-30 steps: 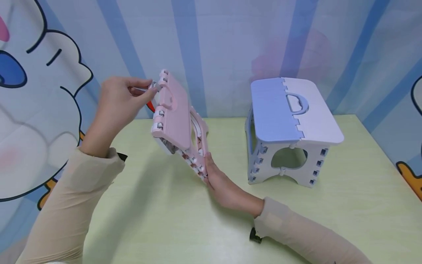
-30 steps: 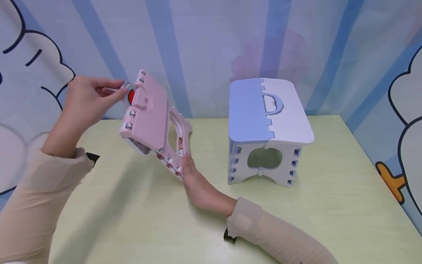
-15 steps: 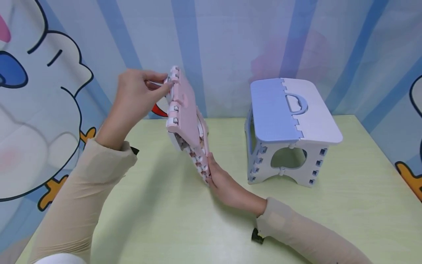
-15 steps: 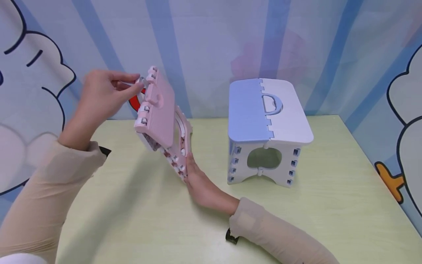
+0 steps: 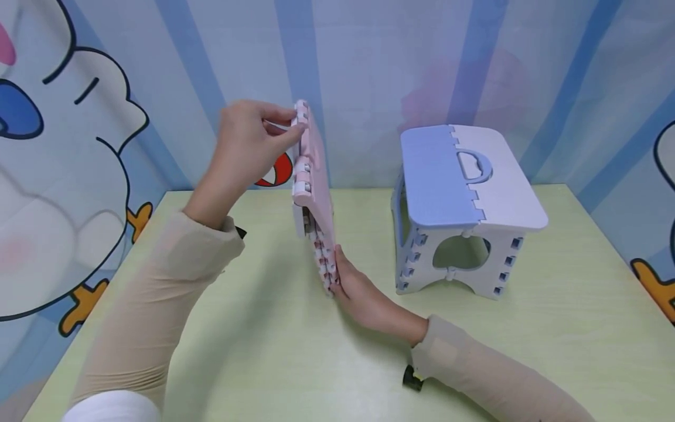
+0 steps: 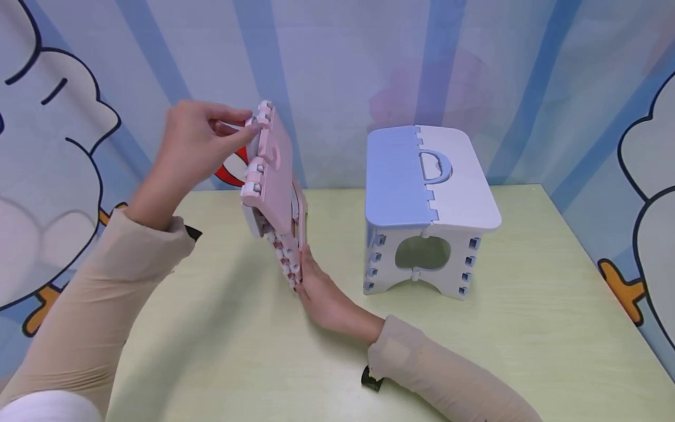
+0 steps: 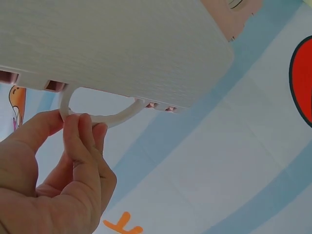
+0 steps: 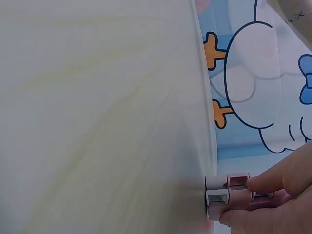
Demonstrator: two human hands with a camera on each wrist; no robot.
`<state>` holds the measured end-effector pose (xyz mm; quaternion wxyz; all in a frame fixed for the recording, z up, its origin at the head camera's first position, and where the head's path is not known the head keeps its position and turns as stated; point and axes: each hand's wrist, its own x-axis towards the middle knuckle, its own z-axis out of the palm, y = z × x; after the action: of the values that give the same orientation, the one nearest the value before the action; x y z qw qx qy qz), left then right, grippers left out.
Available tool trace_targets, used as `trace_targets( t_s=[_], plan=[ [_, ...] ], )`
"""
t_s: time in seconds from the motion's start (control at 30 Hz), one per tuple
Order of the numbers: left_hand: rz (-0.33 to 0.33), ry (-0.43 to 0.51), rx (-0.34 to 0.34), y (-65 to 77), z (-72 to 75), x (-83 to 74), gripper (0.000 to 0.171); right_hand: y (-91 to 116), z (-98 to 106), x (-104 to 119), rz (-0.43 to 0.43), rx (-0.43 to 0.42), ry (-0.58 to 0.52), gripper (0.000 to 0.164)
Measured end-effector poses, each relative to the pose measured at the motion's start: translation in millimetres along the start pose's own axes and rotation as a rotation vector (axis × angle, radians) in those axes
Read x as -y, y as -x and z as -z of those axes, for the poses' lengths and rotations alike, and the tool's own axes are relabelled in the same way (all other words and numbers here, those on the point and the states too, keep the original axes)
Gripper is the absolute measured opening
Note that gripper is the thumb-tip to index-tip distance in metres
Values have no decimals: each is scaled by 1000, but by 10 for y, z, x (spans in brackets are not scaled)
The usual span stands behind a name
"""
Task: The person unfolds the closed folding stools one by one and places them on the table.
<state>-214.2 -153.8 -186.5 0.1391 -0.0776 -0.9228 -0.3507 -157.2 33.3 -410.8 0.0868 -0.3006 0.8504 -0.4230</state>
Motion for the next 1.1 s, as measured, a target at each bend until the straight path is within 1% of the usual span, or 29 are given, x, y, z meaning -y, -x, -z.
trace_targets(
  t_s=[0.2,0.4,0.63,0.8,1.1],
  plan=[
    [-5,10,5,-30,-57,-43,35,3,-2,-8,-6,-5,15,67],
    [-10,24,27,-52,-103,-71,37,-1,3,-1,-34,-6,-9,66],
    [-57,55,11,-74,-168,-84,34,1,7,-15,-41,1,-13,64],
    [-91,56,-3,-93,-205,-81,32,12,15,-16,-39,4,-11,65],
    [-103,61,-16,-102,-227,-82,32,17,26,-12,-28,-3,-42,66]
  ],
)
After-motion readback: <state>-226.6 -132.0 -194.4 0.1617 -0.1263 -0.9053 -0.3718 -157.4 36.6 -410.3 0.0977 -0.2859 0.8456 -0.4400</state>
